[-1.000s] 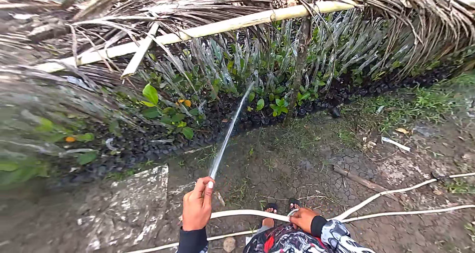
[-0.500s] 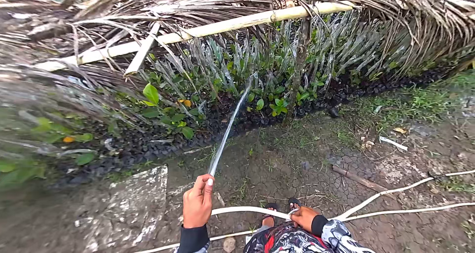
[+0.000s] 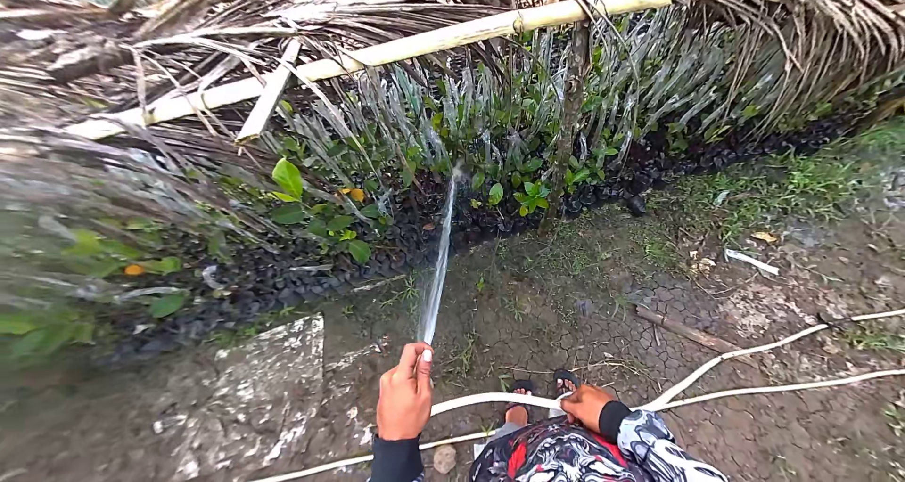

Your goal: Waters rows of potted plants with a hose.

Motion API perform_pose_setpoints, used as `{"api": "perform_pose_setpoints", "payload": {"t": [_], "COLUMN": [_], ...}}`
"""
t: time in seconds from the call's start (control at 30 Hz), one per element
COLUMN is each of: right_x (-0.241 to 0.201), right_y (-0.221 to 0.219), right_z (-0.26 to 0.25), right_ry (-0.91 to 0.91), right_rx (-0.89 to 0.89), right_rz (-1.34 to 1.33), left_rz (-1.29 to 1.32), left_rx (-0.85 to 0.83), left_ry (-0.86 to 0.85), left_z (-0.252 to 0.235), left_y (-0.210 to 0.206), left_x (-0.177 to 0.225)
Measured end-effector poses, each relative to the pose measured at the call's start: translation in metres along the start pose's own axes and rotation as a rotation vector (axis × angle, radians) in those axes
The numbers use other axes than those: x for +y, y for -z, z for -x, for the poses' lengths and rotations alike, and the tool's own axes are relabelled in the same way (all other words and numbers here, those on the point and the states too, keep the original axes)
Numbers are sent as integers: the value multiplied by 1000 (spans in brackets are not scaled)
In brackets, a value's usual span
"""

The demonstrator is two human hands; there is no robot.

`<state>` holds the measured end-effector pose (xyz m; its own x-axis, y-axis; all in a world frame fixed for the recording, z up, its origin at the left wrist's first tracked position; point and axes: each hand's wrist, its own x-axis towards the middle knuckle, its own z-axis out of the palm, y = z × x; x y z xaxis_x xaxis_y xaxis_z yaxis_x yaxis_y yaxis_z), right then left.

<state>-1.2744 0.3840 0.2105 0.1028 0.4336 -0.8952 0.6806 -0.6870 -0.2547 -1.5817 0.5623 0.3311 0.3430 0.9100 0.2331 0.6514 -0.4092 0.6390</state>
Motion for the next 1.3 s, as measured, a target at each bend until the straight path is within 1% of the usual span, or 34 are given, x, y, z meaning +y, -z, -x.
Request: {"api": "perform_pose_setpoints", "payload": {"t": [0.07, 0.2, 0.27, 0.37, 0.5, 0.57, 0.67, 0.73, 0.8, 0.87, 0.97, 1.1, 1.2, 1.3], "right_x": [4, 17, 23, 31, 40, 44, 52, 57, 66, 77, 93, 121, 128, 132], "right_y": [-3, -14, -21, -26, -31, -29, -30, -29, -33, -37, -41, -51, -50, -51], "right_z": [-3, -16, -21, -25, -22, -22, -25, -25, -24, -20, -7, -7, -1, 3], "right_ry": [-6, -18, -31, -51, -42, -33, -30, -24, -13, 0, 9, 17, 16, 36], "right_rx": [0, 30, 37, 23, -1, -13, -38, -55, -46, -34, -60, -72, -82, -88], "right_rz": [5, -78, -125, -123, -120, -137, -126, -120, -150, -169, -208, -240, -243, -220], "left_rz": [5, 15, 11, -5, 7, -10, -36, -52, -72, -93, -111, -118, -137, -153], "left_rx": [-22, 36, 12, -40, 23, 10, -64, -44, -16, -32, -75, -46, -68, -79], "left_ry": [4, 68, 81, 62, 148, 171, 152, 142, 169, 173, 118, 120, 103, 127], "left_z": [5, 12, 18, 29, 45, 54, 69, 77, 86, 95, 106, 117, 128, 136], "left_y": [-4, -4, -6, -11, -10, -11, -17, -21, -22, -24, -30, -31, -34, -33], "left_x": [-3, -6, -6, -7, -5, 4, 18, 23, 32, 47, 62, 80, 91, 97]}}
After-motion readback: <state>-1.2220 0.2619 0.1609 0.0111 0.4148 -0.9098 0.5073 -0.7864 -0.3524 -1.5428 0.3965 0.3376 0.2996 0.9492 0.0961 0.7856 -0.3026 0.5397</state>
